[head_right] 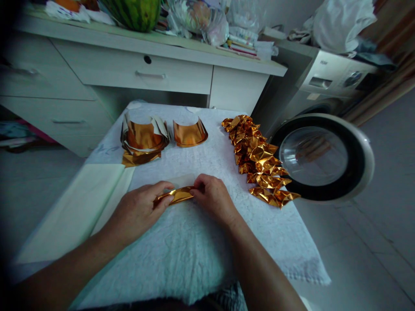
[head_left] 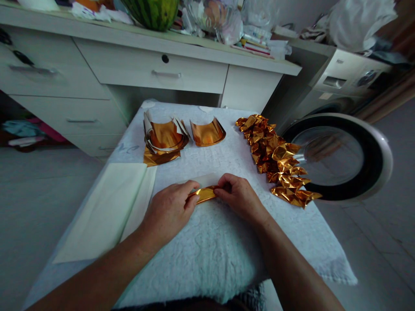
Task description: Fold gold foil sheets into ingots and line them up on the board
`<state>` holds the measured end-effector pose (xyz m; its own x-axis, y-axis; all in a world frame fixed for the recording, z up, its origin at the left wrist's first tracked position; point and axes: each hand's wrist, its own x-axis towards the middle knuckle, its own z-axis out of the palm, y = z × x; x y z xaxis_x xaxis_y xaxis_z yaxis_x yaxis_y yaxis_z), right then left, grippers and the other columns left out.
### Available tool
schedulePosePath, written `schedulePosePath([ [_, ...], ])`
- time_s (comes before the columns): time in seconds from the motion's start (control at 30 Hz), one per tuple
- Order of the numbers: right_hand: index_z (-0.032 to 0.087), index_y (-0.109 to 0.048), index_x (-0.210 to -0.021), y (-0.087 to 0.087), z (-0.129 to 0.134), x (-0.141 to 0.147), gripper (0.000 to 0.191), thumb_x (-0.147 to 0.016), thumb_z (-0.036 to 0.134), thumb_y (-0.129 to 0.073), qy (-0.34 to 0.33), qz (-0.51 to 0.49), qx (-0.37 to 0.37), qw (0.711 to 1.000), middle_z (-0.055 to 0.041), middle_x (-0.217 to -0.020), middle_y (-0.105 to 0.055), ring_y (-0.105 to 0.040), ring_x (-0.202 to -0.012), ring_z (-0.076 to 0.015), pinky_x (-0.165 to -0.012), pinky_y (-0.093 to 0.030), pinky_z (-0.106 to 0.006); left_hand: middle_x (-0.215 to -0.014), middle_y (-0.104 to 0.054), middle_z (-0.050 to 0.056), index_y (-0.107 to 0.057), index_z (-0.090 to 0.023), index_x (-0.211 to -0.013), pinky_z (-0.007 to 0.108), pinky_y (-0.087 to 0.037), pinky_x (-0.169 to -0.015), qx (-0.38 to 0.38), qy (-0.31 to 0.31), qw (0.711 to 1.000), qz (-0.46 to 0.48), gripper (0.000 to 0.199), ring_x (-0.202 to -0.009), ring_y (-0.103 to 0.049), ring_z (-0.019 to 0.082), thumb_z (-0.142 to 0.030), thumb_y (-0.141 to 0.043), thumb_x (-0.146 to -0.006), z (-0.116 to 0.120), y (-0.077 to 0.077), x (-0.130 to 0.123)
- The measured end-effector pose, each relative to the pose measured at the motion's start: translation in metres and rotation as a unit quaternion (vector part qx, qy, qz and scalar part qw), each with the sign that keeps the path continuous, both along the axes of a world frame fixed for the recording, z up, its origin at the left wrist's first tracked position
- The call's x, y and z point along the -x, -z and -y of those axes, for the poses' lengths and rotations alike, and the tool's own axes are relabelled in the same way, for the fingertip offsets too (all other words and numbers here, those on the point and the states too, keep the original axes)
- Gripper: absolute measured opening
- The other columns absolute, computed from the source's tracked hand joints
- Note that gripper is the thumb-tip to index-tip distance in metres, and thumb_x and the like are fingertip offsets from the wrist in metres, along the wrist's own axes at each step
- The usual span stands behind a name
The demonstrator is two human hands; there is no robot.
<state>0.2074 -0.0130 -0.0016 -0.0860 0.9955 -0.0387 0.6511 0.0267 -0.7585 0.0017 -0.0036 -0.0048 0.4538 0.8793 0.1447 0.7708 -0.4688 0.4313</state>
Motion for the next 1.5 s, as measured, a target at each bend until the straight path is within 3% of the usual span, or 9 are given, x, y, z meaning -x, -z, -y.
schedulePosePath([
  [0.17,0.02,-0.057,-0.087,0.004,-0.001,0.004,0.015,-0.077,0.012,-0.065,0.018,0.006,-0.007,1.0,0.0036,-0.073,-0.063,-0.055,-0.066,-0.0114,-0.062,-0.038,-0.023,-0.09,-0.072,0.003,-0.063,-0.021,-0.095,0.035,-0.049,-0.076,-0.026,0.031,0.999,-0.018,0.009,-0.086,-0.066,0.023,-0.02,-0.054,-0.091,0.0,0.003,0.001],
  [0.3,0.021,-0.053,-0.1,0.006,-0.001,0.006,0.027,-0.077,0.01,-0.062,0.025,0.002,0.004,1.0,0.0045,-0.074,-0.064,-0.056,-0.063,-0.0117,-0.06,-0.038,-0.024,-0.088,-0.071,0.004,-0.063,-0.021,-0.093,0.038,-0.048,-0.076,-0.06,0.02,0.996,-0.055,0.009,-0.083,-0.065,0.024,-0.024,-0.055,-0.092,-0.001,0.003,0.001],
  [0.53,0.021,-0.051,-0.106,0.011,-0.001,0.006,0.032,-0.078,0.01,-0.061,0.029,0.034,-0.009,0.999,0.003,-0.076,-0.063,-0.056,-0.069,-0.0144,-0.063,-0.039,-0.026,-0.083,-0.071,0.005,-0.064,-0.02,-0.089,0.039,-0.042,-0.073,-0.078,0.017,0.992,-0.102,0.011,-0.081,-0.064,0.026,-0.027,-0.055,-0.092,0.0,0.0,0.0],
  [0.7,0.018,-0.061,-0.1,0.011,-0.001,0.006,0.027,-0.075,0.013,-0.067,0.04,0.106,-0.073,0.991,-0.0059,-0.095,-0.06,-0.054,-0.091,-0.021,-0.082,-0.042,-0.033,-0.084,-0.071,0.005,-0.063,-0.021,-0.089,0.041,-0.038,-0.074,-0.085,0.012,0.99,-0.108,0.009,-0.081,-0.063,0.026,-0.027,-0.057,-0.091,0.002,0.001,-0.001],
  [0.8,0.018,-0.066,-0.097,0.009,-0.001,0.006,0.022,-0.076,0.017,-0.069,0.042,0.14,-0.064,0.987,-0.0088,-0.1,-0.058,-0.051,-0.098,-0.0248,-0.089,-0.04,-0.038,-0.08,-0.07,0.004,-0.062,-0.022,-0.086,0.041,-0.037,-0.074,-0.1,0.008,0.988,-0.115,0.01,-0.081,-0.061,0.027,-0.028,-0.056,-0.091,0.002,0.001,-0.002],
  [1.27,0.02,-0.068,-0.09,0.011,-0.002,0.014,0.014,-0.079,0.027,-0.063,0.096,0.198,-0.035,0.975,-0.0088,-0.1,-0.056,-0.047,-0.096,-0.0262,-0.082,-0.034,-0.038,-0.078,-0.069,0.005,-0.059,-0.021,-0.08,0.039,-0.033,-0.073,-0.074,-0.011,0.988,-0.135,0.013,-0.082,-0.058,0.028,-0.03,-0.058,-0.089,-0.003,0.003,-0.005],
  [1.5,0.02,-0.065,-0.084,0.009,-0.003,0.017,0.009,-0.077,0.026,-0.065,0.104,0.166,-0.03,0.98,-0.0077,-0.099,-0.057,-0.047,-0.097,-0.0258,-0.081,-0.034,-0.037,-0.079,-0.069,0.005,-0.058,-0.021,-0.08,0.039,-0.033,-0.071,-0.073,-0.01,0.987,-0.142,0.014,-0.083,-0.058,0.029,-0.03,-0.057,-0.091,-0.003,0.003,-0.005],
])
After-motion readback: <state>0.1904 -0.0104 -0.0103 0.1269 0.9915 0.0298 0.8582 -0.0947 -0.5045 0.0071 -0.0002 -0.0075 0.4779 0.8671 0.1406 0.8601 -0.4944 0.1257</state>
